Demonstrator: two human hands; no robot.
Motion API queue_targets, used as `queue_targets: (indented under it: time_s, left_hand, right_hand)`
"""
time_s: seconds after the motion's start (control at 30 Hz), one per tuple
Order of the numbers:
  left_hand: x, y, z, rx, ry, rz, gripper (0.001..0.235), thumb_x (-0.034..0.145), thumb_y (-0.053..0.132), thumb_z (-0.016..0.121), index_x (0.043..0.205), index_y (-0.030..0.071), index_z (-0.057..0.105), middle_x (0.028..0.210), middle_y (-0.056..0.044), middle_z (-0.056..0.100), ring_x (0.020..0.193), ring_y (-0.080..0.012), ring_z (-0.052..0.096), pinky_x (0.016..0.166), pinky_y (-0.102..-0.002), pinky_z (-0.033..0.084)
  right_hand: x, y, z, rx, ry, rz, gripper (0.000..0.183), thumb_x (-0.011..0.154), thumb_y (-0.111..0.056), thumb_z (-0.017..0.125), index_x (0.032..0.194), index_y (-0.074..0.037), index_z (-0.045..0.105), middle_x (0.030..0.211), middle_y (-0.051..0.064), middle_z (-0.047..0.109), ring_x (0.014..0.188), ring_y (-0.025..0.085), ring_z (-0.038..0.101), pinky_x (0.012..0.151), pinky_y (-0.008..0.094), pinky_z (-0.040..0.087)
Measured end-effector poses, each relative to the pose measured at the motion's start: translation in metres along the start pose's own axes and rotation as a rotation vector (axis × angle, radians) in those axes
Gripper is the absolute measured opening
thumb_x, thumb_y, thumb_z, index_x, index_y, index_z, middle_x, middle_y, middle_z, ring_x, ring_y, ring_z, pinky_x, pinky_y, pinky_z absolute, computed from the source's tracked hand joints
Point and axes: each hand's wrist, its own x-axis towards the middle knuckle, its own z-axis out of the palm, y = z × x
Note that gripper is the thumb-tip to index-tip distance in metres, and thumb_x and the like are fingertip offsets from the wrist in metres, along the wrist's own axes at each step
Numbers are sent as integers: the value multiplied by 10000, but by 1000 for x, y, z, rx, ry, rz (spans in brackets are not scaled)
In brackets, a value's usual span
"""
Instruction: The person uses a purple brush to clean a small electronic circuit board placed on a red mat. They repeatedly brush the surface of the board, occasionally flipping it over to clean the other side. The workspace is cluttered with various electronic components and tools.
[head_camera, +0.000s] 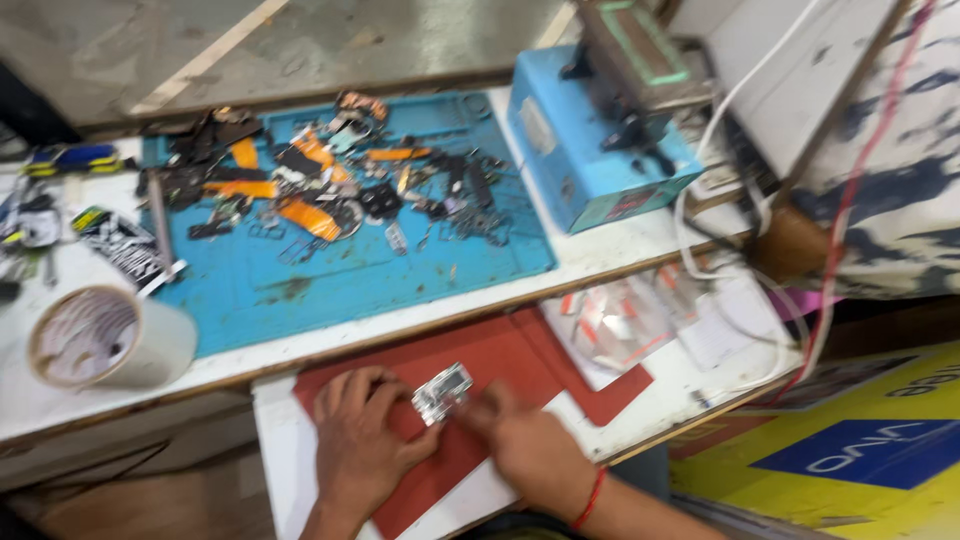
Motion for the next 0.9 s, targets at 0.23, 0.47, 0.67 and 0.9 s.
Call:
queue_targets:
  time_s: [0.23,0.47,0.67,0.9]
  left_hand:
    - [-3,-8,0,6,-5,41,493,572,389,901,932,122,697,1133,-60,592,1161,-310,512,1021,-518,367]
    - [-2,-3,-5,16,-18,27,479,599,413,903,923,131,692,1129,-46,583,1168,-287,514,1059,-510,348]
    - [-1,-3,-5,-5,-20,19,472,596,409,902,910,131,684,1121,-45,588,1156,-287,513,1034,-507,354]
    - [-3,-3,-6,-9,-44,4,479,571,401,901,903,134,683,1124,-40,575,1155,-283,507,1036,-511,348]
  right_hand:
    - [-5,-2,-1,84,55,-19,659,843,0,466,1463,-204,555,1087,163,626,768,384,700,664,485,573]
    - [7,1,-7,14,13,-27,646,832,-4,511,1449,-195,543,1119,158,623,766,410,681,648,519,555]
    - [-2,-8,-9,1,-55,30,709,828,-2,505,1499,-231,535,1103,163,607,721,404,682,634,510,555]
    - [-3,-14,-1,-22,-24,-47,665,819,19,503,1456,-169,551,1065,160,606,715,392,678,608,502,554]
